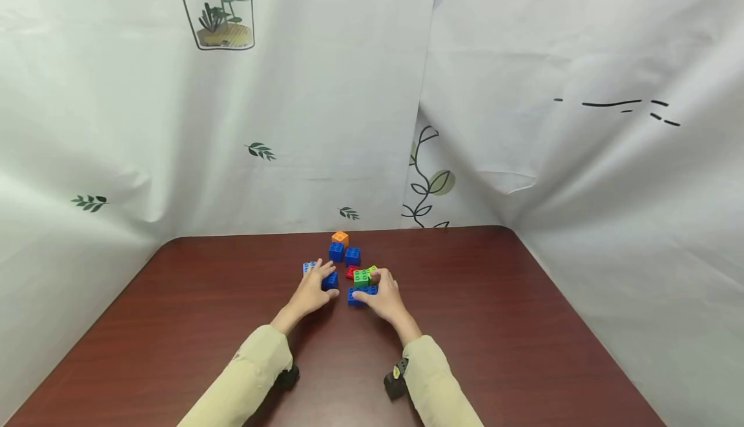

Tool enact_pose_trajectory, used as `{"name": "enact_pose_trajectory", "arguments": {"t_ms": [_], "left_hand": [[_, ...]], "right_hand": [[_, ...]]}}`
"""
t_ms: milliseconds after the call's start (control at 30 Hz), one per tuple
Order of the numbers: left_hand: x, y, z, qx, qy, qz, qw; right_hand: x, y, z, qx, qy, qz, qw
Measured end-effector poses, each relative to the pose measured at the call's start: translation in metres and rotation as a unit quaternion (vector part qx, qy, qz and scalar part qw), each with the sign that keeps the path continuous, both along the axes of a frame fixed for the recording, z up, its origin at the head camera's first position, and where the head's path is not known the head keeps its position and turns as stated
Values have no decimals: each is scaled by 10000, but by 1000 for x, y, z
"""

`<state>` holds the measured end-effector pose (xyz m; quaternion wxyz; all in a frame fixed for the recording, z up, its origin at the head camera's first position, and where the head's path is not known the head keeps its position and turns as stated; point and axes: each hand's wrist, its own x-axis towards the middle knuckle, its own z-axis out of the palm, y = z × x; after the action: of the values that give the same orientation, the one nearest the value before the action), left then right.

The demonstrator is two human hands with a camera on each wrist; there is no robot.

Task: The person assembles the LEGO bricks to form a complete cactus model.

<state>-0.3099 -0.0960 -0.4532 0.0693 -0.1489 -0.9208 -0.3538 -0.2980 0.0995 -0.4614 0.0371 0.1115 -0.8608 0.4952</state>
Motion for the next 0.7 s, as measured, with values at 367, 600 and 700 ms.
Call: {"name": "enact_pose_trajectory", "arguments": {"t_ms": [367,600,700], "left_hand": [[4,8,8,-278,-388,-509,9976],[1,7,12,-269,-536,-655,9961],[2,4,12,-118,-641,-563,9963]], "right_hand": [[1,-4,-9,-507,-413,-372,9972],[-1,-3,-15,-760,-404,-615,9944],[-1,-5,-18,-727,-286,-554,9954]]}}
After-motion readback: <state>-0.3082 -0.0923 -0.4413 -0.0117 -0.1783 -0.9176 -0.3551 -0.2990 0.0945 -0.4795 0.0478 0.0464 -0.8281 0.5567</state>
